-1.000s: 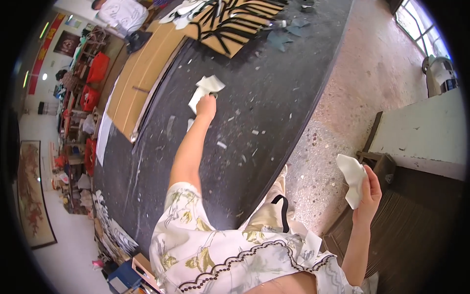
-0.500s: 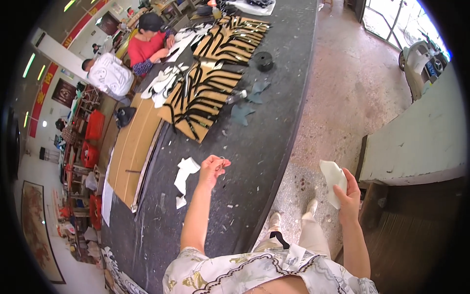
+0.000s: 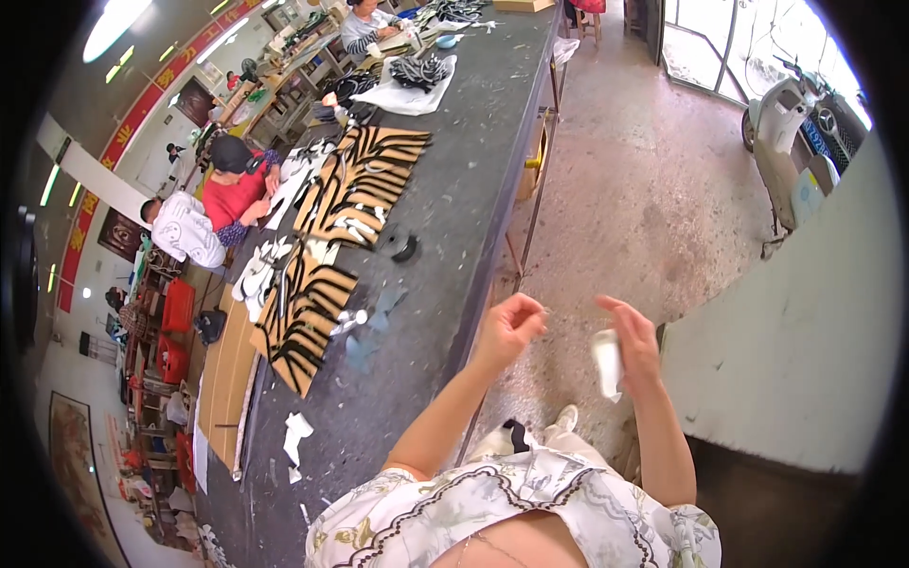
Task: Cleaning and inspecting small circular shoe components using a cloth and a scraping tool.
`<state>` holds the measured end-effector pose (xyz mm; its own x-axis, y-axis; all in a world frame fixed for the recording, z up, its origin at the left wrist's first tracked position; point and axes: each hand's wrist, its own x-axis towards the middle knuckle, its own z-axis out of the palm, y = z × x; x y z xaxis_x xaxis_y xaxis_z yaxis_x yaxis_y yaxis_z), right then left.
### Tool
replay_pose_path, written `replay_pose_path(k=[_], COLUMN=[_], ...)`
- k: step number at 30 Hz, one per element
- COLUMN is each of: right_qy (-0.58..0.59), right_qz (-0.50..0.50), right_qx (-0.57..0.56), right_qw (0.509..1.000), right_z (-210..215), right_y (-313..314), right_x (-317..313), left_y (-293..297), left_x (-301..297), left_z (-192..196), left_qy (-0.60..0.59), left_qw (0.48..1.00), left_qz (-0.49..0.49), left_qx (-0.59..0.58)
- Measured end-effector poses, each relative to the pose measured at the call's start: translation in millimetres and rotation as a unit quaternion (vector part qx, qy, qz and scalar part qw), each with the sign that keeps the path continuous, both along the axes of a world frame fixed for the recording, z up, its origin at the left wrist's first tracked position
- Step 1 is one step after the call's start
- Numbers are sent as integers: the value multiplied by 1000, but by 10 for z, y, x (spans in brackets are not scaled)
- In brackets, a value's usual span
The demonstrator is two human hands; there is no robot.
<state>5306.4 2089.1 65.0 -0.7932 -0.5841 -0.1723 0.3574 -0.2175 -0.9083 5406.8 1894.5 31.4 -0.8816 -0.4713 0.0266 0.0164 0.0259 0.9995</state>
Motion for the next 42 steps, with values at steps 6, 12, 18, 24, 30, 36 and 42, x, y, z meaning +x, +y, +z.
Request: replay_pose_path(k=[6, 12, 18, 24, 30, 36, 42], right_qy=[7, 21, 92, -79, -16, 97, 140], right_qz=[132, 137, 42, -248, -317, -192, -255], right_qx=[67, 141, 176, -2, -28, -19, -8], right_qw=[989, 980, 979, 965, 948, 976, 957], right_z=[-50, -289, -148, -377, -418, 58, -73], right_y=[-637, -1160, -1583, -1812, -2311, -3190, -3895], right_x=[-1438, -3300, -5116, -7079, -9553, -11615, -13615], left_y=[-63, -729, -1220, -1628, -1667, -2464, -3091], left_x=[-1625, -3461, -5640, -7826, -10069, -12105, -14118], left_z=[148, -12, 569, 442, 126, 274, 189], left_qy=[-21, 95, 161, 103, 2, 74, 29], left_qw=[999, 920, 785, 915, 958, 993, 995], left_qz=[-21, -72, -276, -280, -285, -90, -88], left_qx=[-21, 373, 530, 272, -18, 13, 48])
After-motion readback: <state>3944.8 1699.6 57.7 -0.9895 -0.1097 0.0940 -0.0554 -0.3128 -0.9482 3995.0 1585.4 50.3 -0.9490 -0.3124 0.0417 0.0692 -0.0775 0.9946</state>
